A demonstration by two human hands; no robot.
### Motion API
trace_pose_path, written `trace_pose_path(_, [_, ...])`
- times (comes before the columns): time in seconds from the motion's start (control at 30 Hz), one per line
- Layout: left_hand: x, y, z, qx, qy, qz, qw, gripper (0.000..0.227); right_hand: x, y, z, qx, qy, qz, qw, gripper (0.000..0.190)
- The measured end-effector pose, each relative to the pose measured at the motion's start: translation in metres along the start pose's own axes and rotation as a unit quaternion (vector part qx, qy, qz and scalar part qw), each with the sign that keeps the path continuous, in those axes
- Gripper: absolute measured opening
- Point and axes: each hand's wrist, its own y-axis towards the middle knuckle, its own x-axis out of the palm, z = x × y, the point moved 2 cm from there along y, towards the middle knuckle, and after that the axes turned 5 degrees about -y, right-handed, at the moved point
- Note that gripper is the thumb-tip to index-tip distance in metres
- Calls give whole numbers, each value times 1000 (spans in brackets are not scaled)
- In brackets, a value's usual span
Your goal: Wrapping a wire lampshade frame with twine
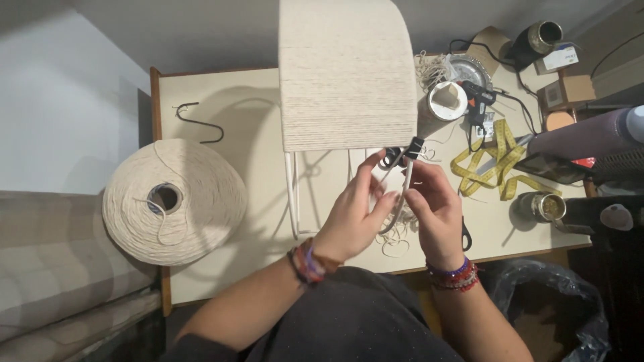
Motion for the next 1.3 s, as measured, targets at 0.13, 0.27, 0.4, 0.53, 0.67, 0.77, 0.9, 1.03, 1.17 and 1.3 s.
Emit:
trace_pose_path(0.13, [-23, -28, 53, -40, 30, -82, 995, 56, -5, 5, 13, 48, 106, 21, 993, 47])
trace_pose_path(0.27, [-56, -44, 56, 51, 161, -3, 986, 20, -6, 9, 13, 94, 191, 44, 976, 26])
trace_pose_path(0.4, [-92, -38, 44, 99, 223, 61, 968, 12, -4, 8, 6, 111, 208, 72, 969, 21])
trace_pose_path(0.53, [-98, -30, 51, 141, 237, 85, 958, 7, -16, 11, 27, 119, 170, 105, 973, 16])
trace_pose_path(0.67, [-94, -34, 55, 132, 197, 118, 964, 6, -42, 21, 47, 85, 231, 180, 952, 14])
trace_pose_path(0.77, [-91, -42, 51, 134, 213, 117, 961, 11, -52, 34, 96, 110, 118, 186, 969, 13])
trace_pose_path(0.9, [-88, -48, 52, 140, 225, 119, 957, 19, -52, 38, 116, 159, 0, 130, 979, 15])
trace_pose_path(1.03, [-86, -52, 53, 135, 230, 131, 955, 15, -48, 41, 108, 183, 14, 78, 980, 22])
trace_pose_path(1.17, [-86, -55, 52, 132, 212, 123, 961, 15, -36, 35, 93, 209, 37, 37, 976, 29])
trace_pose_path(1.3, [-86, -55, 49, 138, 190, 123, 964, 14, -27, 25, 71, 232, 58, -1, 971, 36])
